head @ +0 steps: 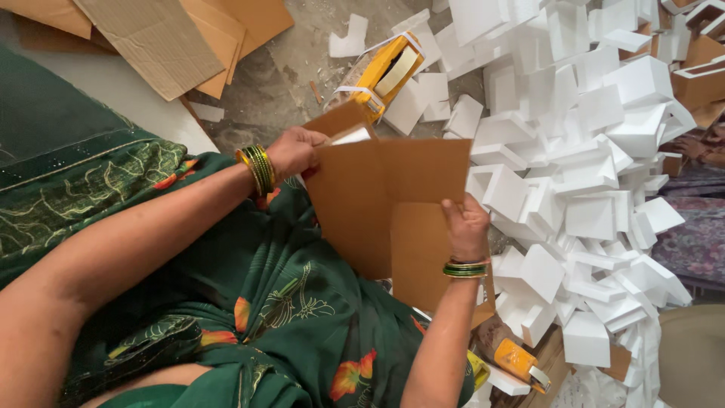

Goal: The person sits on the floor and assembles small cardboard boxes by inserting white foam inserts into the cardboard frames. They repeatedly pick up a cardboard piece, insert a foam block, and place the assembled unit aside.

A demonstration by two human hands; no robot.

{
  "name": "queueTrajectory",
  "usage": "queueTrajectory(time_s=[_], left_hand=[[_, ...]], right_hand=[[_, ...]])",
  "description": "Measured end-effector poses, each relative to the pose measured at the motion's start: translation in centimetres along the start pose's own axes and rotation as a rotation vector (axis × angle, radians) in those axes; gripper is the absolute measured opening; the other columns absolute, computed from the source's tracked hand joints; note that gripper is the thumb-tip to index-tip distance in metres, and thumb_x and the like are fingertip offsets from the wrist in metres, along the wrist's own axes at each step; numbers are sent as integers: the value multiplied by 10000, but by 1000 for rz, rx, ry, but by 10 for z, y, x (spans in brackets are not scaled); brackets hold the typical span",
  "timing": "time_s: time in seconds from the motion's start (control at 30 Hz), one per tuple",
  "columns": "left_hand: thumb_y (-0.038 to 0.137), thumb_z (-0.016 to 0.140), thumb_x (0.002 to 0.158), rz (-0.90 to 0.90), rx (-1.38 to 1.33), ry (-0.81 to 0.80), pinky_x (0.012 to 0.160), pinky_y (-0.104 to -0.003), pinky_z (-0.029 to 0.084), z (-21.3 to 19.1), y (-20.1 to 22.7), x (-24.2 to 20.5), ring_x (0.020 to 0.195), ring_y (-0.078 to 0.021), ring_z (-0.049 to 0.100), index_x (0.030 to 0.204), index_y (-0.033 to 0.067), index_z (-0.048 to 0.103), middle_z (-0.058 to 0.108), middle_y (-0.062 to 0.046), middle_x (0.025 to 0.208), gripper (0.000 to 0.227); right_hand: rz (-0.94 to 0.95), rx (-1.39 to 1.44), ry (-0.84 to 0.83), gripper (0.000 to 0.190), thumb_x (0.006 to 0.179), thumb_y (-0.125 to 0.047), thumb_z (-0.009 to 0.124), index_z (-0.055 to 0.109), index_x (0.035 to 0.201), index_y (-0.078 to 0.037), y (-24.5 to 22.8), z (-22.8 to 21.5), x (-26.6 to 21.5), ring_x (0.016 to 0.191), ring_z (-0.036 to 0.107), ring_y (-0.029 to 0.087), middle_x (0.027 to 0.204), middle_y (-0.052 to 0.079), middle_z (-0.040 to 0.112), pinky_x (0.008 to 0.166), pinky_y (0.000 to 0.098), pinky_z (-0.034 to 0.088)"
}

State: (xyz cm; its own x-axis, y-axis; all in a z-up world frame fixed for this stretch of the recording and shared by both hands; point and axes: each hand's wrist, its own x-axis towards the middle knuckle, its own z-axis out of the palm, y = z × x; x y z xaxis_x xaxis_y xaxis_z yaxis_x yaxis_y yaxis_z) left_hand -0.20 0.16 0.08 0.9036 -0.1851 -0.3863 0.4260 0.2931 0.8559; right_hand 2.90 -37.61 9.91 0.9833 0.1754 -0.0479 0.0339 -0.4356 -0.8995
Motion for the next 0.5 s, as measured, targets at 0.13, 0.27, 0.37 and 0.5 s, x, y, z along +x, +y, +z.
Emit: queueTrajectory(time_s=[0.13, 0.27, 0.37, 0.5], left_hand=[[-78, 509, 705, 36, 82, -59, 448, -316, 417, 10, 7, -11, 507, -131, 553, 946, 53, 796, 645, -39, 604, 397], [-44, 537, 749, 70, 80, -26, 476, -303, 455, 19, 7, -23, 534, -123, 569, 926, 34, 791, 649, -50, 636, 319], [5, 536, 749, 109, 245, 35, 503, -336, 448, 15, 9, -27, 547, -161, 581, 934, 46, 785, 648, -103, 645, 313], [90, 587, 761, 435, 609, 215, 638, -392, 524, 15, 10, -31, 687, -292, 667, 974, 88, 780, 711, -160, 756, 288]], right_hand=[[16, -10, 87, 154, 944, -119, 722, 725, 1034, 5, 10, -7, -3, 755, 585, 59, 871, -14, 712, 676, 221, 469], [-79, 161, 114, 136, 986, -74, 750, 721, 1045, 45, 30, 4, 0, 805, 572, 71, 908, 6, 689, 738, 229, 470], [26, 213, 45, 182, 940, -79, 713, 691, 1095, 12, -2, 17, -8, 827, 624, 56, 946, -4, 725, 747, 206, 501], [-10, -100, 5, 309, 860, -44, 712, 647, 1155, 22, -60, 21, -7, 845, 666, 32, 973, -21, 735, 729, 183, 527]])
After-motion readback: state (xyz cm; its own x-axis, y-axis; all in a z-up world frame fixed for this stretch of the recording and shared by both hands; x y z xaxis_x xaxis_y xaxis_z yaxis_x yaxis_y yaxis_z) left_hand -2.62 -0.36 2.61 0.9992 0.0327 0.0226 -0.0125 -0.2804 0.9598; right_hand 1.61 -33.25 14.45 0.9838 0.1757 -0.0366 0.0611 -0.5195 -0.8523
